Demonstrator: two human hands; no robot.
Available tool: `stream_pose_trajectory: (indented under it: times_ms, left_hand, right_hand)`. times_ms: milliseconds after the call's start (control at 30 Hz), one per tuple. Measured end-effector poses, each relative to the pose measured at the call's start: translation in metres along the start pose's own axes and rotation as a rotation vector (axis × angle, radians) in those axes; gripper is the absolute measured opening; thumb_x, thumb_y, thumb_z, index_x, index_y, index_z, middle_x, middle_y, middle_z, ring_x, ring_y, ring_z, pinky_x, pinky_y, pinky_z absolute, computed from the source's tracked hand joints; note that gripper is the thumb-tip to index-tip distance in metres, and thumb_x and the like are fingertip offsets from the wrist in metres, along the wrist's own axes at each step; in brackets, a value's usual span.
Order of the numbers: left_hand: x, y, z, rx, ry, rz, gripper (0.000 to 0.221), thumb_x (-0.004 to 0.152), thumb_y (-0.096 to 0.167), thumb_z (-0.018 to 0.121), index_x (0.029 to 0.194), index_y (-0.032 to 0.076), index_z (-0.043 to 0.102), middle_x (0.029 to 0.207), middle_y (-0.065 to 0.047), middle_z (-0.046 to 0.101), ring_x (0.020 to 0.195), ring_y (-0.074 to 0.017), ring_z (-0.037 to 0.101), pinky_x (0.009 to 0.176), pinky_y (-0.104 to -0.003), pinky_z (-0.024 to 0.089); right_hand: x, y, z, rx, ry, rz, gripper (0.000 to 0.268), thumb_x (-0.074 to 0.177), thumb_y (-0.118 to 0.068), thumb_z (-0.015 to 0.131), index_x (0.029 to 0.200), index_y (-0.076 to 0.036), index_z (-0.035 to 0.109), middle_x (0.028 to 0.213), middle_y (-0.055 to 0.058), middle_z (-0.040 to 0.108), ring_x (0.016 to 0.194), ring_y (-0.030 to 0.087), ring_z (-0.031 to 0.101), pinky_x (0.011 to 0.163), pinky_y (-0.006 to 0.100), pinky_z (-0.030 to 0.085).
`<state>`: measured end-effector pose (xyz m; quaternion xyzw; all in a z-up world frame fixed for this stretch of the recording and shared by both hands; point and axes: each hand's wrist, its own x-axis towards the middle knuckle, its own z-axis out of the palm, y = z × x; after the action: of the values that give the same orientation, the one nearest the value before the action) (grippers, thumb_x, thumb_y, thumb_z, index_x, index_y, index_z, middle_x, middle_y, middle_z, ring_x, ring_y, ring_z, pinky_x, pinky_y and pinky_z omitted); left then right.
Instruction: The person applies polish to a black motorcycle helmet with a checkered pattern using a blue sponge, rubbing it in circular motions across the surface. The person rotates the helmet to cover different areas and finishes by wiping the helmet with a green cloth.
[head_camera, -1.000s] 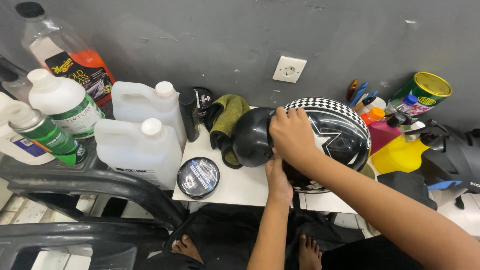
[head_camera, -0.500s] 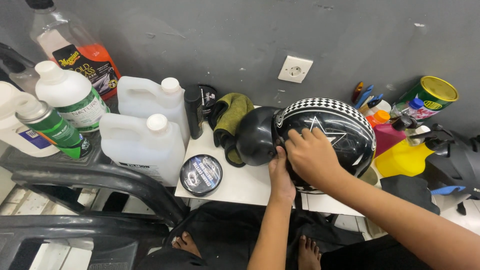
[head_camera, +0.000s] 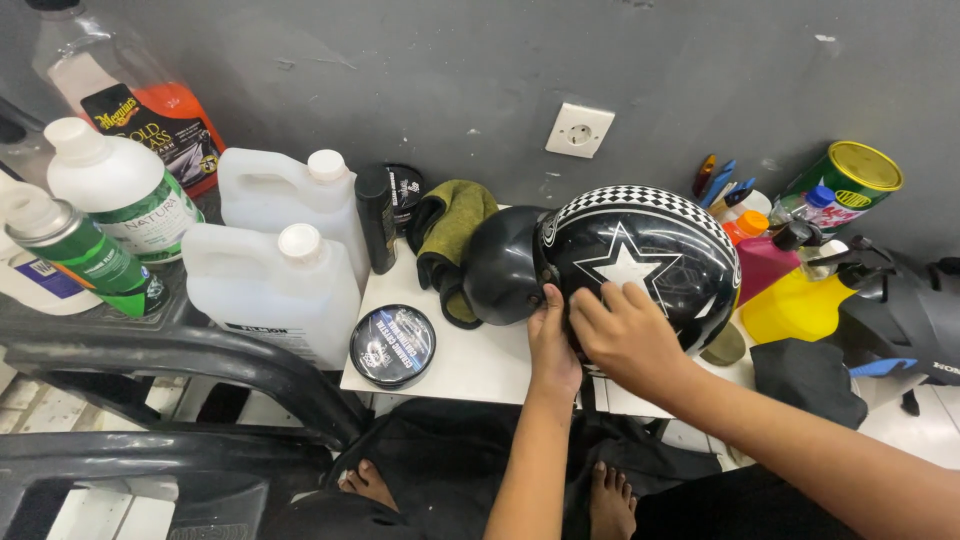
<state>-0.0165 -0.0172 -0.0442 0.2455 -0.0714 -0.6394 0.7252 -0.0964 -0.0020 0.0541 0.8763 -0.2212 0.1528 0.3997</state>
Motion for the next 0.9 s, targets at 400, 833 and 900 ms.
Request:
stream_pose_trajectory:
  times_ms: [400, 833, 900]
  left_hand:
    - [-0.015, 0.02, 0.018, 0.0, 0.068, 0.0, 0.043, 0.099, 0.042, 0.065, 0.102, 0.0, 0.072, 0.087, -0.012, 0.074, 0.082, -0.0186, 0.074, 0.079, -0.031, 0.06]
    - [0.001, 0.004, 0.009, -0.016, 0.043, 0.06, 0.047, 0.097, 0.04, 0.067, 0.127, 0.005, 0.068, 0.116, -0.014, 0.074, 0.112, -0.0245, 0.069, 0.101, -0.042, 0.054]
    - [0.006, 0.0, 0.007, -0.014, 0.037, 0.071, 0.048, 0.098, 0.041, 0.066, 0.131, 0.005, 0.066, 0.121, -0.015, 0.072, 0.117, -0.0254, 0.067, 0.105, -0.043, 0.052]
  right_hand:
    - [-0.053, -0.029, 0.019, 0.118, 0.085, -0.136, 0.011, 0.084, -0.002, 0.069, 0.075, -0.008, 0.069, 0.075, 0.01, 0.058, 0.063, 0.03, 0.056, 0.058, 0.037, 0.039]
    - [-0.066, -0.032, 0.013, 0.164, 0.114, -0.128, 0.006, 0.083, -0.001, 0.068, 0.08, -0.005, 0.072, 0.078, 0.012, 0.062, 0.062, 0.03, 0.058, 0.056, 0.038, 0.04]
    - [-0.068, -0.028, 0.015, 0.165, 0.114, -0.092, 0.007, 0.082, -0.001, 0.07, 0.077, -0.006, 0.07, 0.075, 0.011, 0.059, 0.062, 0.03, 0.058, 0.055, 0.037, 0.04]
